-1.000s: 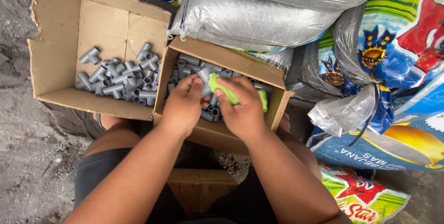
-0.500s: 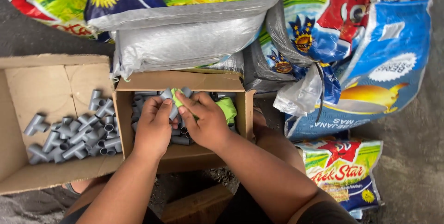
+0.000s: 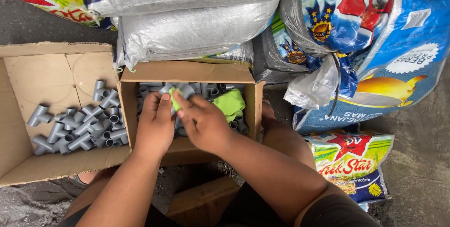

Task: Cleaning grey PVC T-junction pipe fittings with a cloth and sorting them into a box

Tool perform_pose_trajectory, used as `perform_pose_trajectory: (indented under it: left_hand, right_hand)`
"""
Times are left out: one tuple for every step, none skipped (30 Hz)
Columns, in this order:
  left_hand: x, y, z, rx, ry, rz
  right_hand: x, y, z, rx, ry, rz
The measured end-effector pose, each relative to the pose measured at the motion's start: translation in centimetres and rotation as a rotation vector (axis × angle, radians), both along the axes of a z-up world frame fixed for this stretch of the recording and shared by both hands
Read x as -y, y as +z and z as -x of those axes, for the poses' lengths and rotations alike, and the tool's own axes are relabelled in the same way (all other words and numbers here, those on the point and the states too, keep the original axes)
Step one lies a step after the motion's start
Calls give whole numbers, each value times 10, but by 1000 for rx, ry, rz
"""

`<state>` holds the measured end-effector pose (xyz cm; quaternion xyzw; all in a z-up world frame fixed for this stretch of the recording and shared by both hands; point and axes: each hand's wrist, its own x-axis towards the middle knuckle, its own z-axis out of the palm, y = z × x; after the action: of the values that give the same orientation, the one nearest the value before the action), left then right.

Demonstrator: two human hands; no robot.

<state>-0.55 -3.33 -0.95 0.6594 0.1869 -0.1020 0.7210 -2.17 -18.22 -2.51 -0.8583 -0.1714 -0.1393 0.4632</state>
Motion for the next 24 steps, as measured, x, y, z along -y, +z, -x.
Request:
perform_pose_trajectory:
  left_hand:
    - [1,5,0,4,-3,2]
    - [2,10,0,-7,-7,-4]
    - [0,14,5,-27,-4,-15]
    - [2,7,3,-33,1,-19]
    - [2,0,3,-16,-32,-47]
    - [0,-7,3,-1,-65,-76]
    - [-1,-3,4,-9,-48,-82]
    - [-2,2,4,3,-75,-128]
    - [-4,8,3,18,-97,-177]
    - [-6,8,2,14,-75,-186]
    - [-7,7,0,-8,-84,-198]
    - [-8,7,-2,-29,-93,-209]
    - [-10,2,-3,-41,-83,-214]
    - [-11,-2,-4,3,-88,-190]
    - [-13,-8,-2,43,-93,-165]
    - [-12,-4,0,29,-82,-169]
    - [-10,1,1,59,-97,-152]
    - [-8,6,2,89,-111,-136]
    - [-9,1,2,79,-103,-137]
    - [-11,-4,2,110,-117,-143]
    - [-11,-9,-2,149,-136,-148]
    - [-13,-5,-1,148,-134,-149]
    - [-15,-2,-1,128,-120,-143]
    - [-16,2,-1,108,-106,-136]
  right_hand:
    - [-1,1,0,4,-3,2]
    - [-2,2,-1,11,10,23]
    - [-5,3,3,8,30,39]
    - [1,3,-4,3,34,34]
    - [4,4,-9,21,9,32]
    - [7,4,-15,39,-16,30]
    - [9,-3,-13,32,1,23]
    - [10,-9,-12,-7,2,-30]
    - [11,-15,-14,-41,9,-84]
    - [5,-12,-9,-44,31,-93]
    - [1,-9,-4,-59,84,-12]
    - [-2,-6,1,-73,137,69]
    - [1,-5,-2,-82,149,64]
    - [4,-6,-5,-73,161,87]
    - [6,-6,-7,-66,174,111]
    - [9,-2,-11,-78,188,106]
    - [12,3,-17,-77,160,84]
    - [16,7,-23,-77,132,61]
    - [13,7,-20,-86,141,59]
    - [10,8,-17,-128,166,55]
    - [8,8,-16,-161,185,52]
    - [1,14,-10,-162,187,51]
    - [-5,20,-5,-206,253,48]
    - [-12,26,0,-250,319,44]
